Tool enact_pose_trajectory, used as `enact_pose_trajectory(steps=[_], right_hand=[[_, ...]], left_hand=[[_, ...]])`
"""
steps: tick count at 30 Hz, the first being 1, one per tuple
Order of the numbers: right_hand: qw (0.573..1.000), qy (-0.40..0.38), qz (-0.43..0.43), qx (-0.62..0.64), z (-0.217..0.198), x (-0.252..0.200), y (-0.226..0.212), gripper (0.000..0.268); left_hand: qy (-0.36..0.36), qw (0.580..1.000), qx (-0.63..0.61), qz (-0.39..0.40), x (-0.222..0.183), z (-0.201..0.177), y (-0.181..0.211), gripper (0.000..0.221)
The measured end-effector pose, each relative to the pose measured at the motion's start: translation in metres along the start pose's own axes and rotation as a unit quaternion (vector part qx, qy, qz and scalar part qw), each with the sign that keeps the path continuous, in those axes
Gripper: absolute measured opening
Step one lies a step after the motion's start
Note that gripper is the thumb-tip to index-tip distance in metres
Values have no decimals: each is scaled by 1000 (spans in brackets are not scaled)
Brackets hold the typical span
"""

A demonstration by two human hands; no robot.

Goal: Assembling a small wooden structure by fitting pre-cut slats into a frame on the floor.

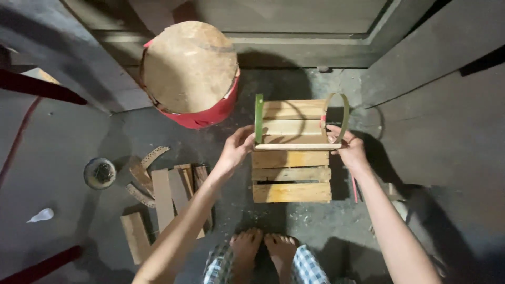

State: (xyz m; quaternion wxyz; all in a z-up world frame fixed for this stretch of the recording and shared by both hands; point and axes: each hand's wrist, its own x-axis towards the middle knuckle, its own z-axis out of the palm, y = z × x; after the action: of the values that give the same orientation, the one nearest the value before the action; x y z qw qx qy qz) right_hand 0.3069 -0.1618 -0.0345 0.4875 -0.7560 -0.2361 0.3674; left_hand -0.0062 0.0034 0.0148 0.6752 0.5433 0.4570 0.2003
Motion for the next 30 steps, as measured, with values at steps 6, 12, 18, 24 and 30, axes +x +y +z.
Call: enact_pose_trajectory(steps=[6,12,18,24,30], right_hand=[[997,8,-62,-39,-6,-7,22,44],[999,7,19,-28,-17,-30,5,40],[984,-41,173,30,-18,-41,-12,43],[966,-80,235,75,-20,-41,-1,59],[982,-56,164,67,-16,-47,4,66]], left_hand=[[-28,998,-46,-26,-26,8,13,58],[-42,993,-86,-68,-29,12,21,78],[-21,993,-92,-76,-6,4,-27,74],[-17,992,-88,-85,2,5,-40,79],[-40,992,-98,-62,0,-4,-37,87]])
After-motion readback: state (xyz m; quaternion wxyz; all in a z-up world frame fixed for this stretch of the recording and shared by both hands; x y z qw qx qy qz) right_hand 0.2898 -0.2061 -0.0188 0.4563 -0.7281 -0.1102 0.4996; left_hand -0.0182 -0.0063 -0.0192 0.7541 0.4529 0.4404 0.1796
